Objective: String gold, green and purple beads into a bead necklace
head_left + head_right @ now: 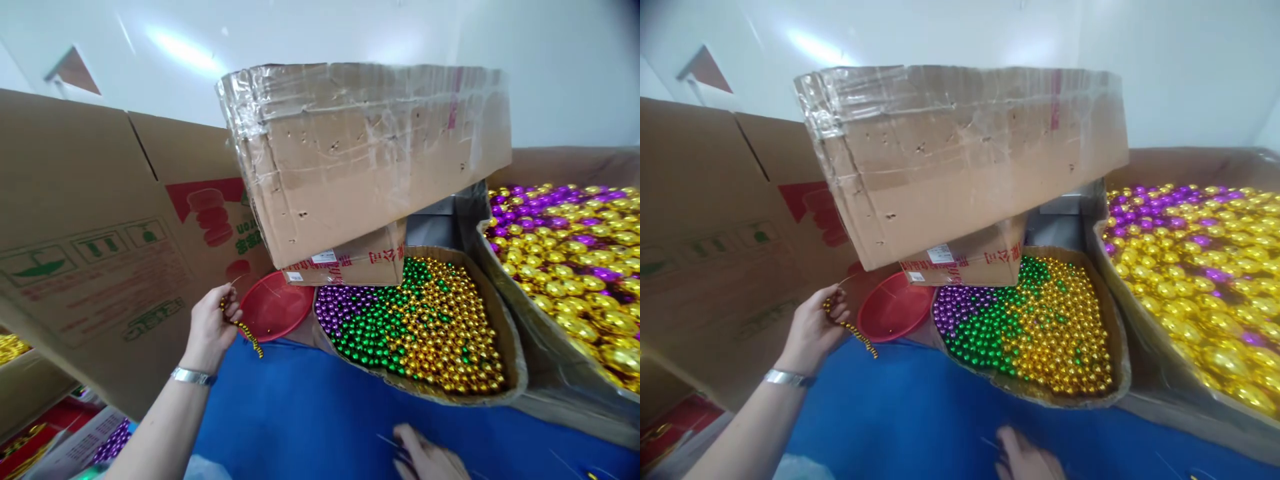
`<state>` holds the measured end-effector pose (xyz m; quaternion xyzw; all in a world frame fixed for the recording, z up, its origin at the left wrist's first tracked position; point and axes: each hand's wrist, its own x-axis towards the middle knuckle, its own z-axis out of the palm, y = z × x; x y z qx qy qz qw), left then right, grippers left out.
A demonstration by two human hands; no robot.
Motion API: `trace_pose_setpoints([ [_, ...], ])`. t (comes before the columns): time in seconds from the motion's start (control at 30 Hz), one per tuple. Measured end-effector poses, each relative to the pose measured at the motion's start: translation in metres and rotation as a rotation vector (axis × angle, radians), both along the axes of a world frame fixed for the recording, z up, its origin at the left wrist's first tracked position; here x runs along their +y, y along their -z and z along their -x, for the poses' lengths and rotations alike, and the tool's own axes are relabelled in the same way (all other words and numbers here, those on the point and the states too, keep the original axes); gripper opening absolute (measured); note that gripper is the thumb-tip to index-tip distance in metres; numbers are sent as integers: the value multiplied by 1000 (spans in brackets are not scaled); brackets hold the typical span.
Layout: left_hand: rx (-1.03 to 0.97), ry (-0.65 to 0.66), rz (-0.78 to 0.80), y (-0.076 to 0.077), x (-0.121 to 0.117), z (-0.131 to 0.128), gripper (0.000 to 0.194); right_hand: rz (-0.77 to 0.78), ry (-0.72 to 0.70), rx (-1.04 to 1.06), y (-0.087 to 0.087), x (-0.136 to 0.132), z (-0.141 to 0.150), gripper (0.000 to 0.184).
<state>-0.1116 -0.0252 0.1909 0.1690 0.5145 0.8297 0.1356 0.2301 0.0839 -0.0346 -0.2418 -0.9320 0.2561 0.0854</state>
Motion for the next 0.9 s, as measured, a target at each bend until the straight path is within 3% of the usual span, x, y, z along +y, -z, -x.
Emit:
trace_pose_setpoints([
  [0.1,-17,7,-33,-3,-1,10,18,86,-150,123,-41,-12,71,26],
  [0.17,-35,18,-40,-2,-3,16,18,122,-182,191,-59,-17,124,25],
  [0.2,-46,25,-41,-2,-4,19,17,132,-181,213,-64,-17,150,33],
  [0.3,-79,41,-40,0,-10,26,17,138,-147,212,-66,-16,220,58],
  [0.47,-131,66,-26,6,-24,35,17,134,-47,123,-47,-9,290,40],
  [0.57,-150,74,-20,9,-33,44,17,136,-26,136,-42,-11,304,29],
  [0.67,-161,57,-28,11,-38,56,16,157,-41,213,-46,-20,299,24],
  [0.77,-159,24,-52,10,-40,69,15,194,-121,297,-54,-32,274,18],
  [0.9,-142,-22,-91,2,-37,86,13,210,-245,298,-54,-42,218,20],
])
